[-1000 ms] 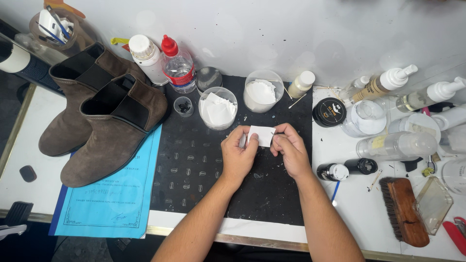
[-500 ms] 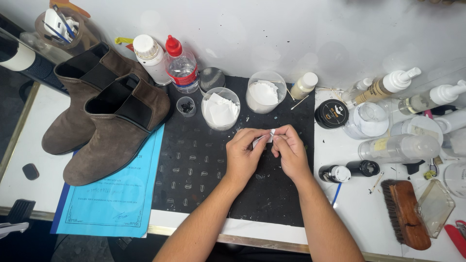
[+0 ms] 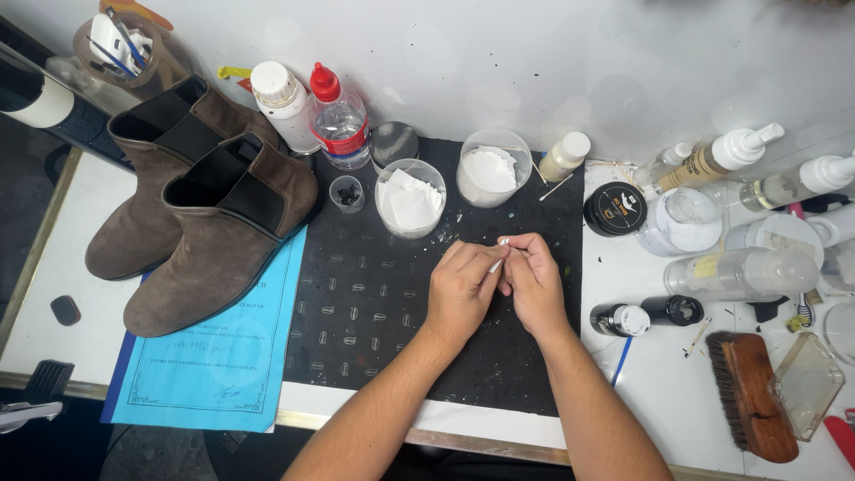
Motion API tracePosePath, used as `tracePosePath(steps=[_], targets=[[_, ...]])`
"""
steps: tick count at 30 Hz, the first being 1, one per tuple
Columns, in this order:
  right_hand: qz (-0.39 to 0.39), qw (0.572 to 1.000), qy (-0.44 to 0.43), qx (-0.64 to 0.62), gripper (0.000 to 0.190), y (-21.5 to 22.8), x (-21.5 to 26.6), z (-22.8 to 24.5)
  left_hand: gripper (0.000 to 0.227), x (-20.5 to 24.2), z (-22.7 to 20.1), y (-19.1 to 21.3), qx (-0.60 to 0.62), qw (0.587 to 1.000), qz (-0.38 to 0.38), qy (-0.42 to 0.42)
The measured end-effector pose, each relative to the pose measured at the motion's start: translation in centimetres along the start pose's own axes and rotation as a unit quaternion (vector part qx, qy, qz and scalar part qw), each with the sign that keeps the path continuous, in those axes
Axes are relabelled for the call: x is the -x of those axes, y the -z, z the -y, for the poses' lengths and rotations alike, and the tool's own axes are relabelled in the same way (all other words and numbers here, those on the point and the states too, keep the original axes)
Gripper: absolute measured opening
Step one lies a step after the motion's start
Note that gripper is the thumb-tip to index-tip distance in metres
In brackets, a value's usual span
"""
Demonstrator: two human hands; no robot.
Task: The person repeatedly wipes a small metal tool with white paper towels, folding and replacing the towels as they become soiled. The person works at a cluttered bench with various bottles and containers nearby.
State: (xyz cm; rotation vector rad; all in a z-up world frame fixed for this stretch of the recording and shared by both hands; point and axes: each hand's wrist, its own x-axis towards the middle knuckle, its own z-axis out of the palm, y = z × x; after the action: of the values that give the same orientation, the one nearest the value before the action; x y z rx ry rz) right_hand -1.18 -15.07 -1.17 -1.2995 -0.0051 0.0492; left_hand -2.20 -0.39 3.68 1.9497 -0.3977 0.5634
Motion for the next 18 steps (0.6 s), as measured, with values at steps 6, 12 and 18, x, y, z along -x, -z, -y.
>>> tracePosePath(steps=[6,12,18], targets=[[-0.040,0.993,-0.072,-0.089,0.016,0.1,0.0,-0.4,0.025,-0.2,-0.4,0.1,-0.011,1.000,0.004,-0.006],[0.004,0.999,0.009,-0.046,0.017,0.6,-0.6,0.2,0.013,-0.8,-1.9,2.1,-0.039,0.998,-0.040,0.020],[0.029,0.999,0.022,0.004,0.026,0.4,-0.5,0.5,0.011,-3.7,-1.1,6.7,-0.057,0.970,-0.121,0.205]])
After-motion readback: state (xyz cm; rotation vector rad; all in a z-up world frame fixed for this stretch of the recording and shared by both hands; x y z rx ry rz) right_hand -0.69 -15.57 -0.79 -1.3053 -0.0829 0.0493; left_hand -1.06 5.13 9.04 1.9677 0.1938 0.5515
